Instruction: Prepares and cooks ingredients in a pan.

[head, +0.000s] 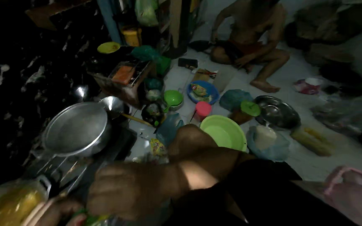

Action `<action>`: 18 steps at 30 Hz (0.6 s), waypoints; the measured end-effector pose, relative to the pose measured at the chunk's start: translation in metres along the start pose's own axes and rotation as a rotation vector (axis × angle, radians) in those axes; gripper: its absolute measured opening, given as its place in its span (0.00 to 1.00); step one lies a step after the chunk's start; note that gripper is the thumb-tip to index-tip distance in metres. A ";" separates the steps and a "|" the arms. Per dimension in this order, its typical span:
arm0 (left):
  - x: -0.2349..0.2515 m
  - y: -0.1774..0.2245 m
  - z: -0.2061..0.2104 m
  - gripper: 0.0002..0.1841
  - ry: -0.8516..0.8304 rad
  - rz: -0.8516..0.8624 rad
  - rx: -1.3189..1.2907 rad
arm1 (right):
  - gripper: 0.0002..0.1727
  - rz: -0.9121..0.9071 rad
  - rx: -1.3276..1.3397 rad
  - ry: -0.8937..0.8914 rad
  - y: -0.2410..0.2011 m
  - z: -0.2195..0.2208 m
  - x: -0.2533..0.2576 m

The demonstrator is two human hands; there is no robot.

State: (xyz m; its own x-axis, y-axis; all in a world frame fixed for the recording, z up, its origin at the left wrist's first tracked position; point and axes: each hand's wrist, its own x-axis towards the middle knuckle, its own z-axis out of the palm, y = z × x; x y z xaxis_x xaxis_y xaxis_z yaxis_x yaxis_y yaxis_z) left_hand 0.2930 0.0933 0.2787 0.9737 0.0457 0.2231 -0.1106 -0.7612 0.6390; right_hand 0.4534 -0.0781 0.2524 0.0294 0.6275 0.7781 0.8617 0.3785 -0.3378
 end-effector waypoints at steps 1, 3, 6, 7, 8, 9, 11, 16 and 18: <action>0.000 0.001 -0.005 0.19 -0.034 -0.007 0.076 | 0.07 0.034 0.036 -0.003 0.002 -0.001 0.000; 0.000 0.003 -0.010 0.19 -0.036 -0.024 0.131 | 0.06 0.112 0.108 -0.029 0.007 -0.002 0.003; -0.004 0.003 -0.005 0.16 0.048 -0.005 0.187 | 0.12 0.198 0.197 -0.159 0.010 -0.008 0.002; -0.006 0.001 -0.002 0.15 0.079 0.017 0.202 | 0.12 0.198 0.208 -0.198 0.012 -0.010 0.000; -0.007 -0.001 0.001 0.14 0.097 0.047 0.215 | 0.11 0.198 0.210 -0.231 0.013 -0.011 -0.001; -0.007 -0.002 0.004 0.14 0.106 0.081 0.226 | 0.11 0.207 0.204 -0.267 0.013 -0.013 -0.002; -0.008 -0.001 0.009 0.14 0.115 0.133 0.271 | 0.09 0.242 0.191 -0.355 0.012 -0.019 0.000; -0.004 0.007 0.010 0.12 0.118 0.193 0.489 | 0.08 0.353 0.317 -0.422 0.009 -0.023 0.001; -0.003 0.011 0.012 0.09 0.135 0.236 0.552 | 0.08 0.433 0.473 -0.394 0.012 -0.025 0.001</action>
State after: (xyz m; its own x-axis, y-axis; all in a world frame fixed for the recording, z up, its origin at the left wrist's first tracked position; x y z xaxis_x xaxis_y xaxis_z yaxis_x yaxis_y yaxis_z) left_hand 0.2916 0.0772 0.2762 0.8979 -0.1111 0.4260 -0.1656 -0.9818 0.0931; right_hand 0.4761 -0.0896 0.2624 0.0559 0.9500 0.3072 0.5021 0.2392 -0.8311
